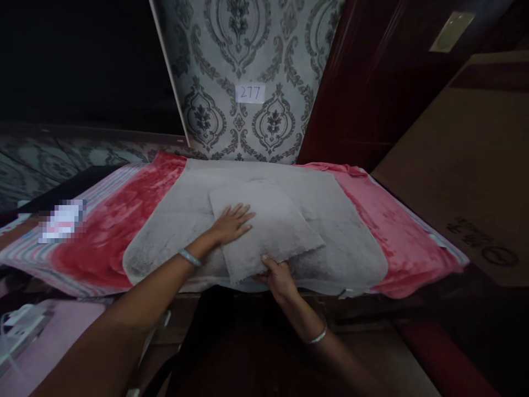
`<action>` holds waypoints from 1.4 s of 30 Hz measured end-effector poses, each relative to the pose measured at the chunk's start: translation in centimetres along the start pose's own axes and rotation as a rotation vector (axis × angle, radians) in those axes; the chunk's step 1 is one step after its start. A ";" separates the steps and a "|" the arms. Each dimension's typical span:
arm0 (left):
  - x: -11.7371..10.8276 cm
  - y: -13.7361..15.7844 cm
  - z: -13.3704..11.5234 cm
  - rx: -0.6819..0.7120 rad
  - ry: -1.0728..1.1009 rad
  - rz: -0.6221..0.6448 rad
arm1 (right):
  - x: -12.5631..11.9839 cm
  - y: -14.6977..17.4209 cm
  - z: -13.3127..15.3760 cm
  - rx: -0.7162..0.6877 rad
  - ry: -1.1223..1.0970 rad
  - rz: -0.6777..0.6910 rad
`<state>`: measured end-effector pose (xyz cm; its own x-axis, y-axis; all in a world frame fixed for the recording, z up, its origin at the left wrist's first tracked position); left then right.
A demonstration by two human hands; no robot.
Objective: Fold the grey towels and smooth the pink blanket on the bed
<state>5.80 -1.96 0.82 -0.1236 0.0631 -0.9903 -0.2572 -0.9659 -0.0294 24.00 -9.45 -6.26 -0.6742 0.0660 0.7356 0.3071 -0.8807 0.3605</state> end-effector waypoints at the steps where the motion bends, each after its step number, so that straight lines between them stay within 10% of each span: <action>1: 0.1 -0.5 1.2 -0.052 -0.024 0.012 | -0.1 -0.1 -0.1 -0.004 0.003 0.003; 9: -1.4 -1.4 2.6 -0.336 -0.106 0.082 | 0.4 0.1 0.9 0.049 -0.053 0.027; 18: -2.9 0.6 -8.2 0.236 0.177 0.049 | -1.3 -0.9 5.1 -0.012 -0.146 -0.039; 23: -2.4 -2.3 -9.7 0.340 0.150 0.090 | -2.0 -1.3 4.4 -0.092 -0.125 -0.049; 34: -3.0 -7.8 0.1 -0.348 -0.128 0.126 | -2.3 -1.7 6.2 -0.035 -0.133 -0.015; 42: -3.0 -9.7 -12.8 0.330 0.066 0.107 | -3.6 -2.5 8.5 -0.073 -0.154 -0.066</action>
<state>20.96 3.96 2.39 -0.1071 -0.0613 -0.9924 -0.5435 -0.8321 0.1100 31.36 -3.51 -4.96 -0.5789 0.1905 0.7928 0.2126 -0.9034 0.3723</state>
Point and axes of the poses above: each hand's wrist, its own y-axis away from the middle knuckle, its own x-axis out of the palm, z = x × y, the point moved 6 cm from there along -y, towards the middle knuckle, and after that the axes turned 15 degrees about -y, right-handed, at the moved point
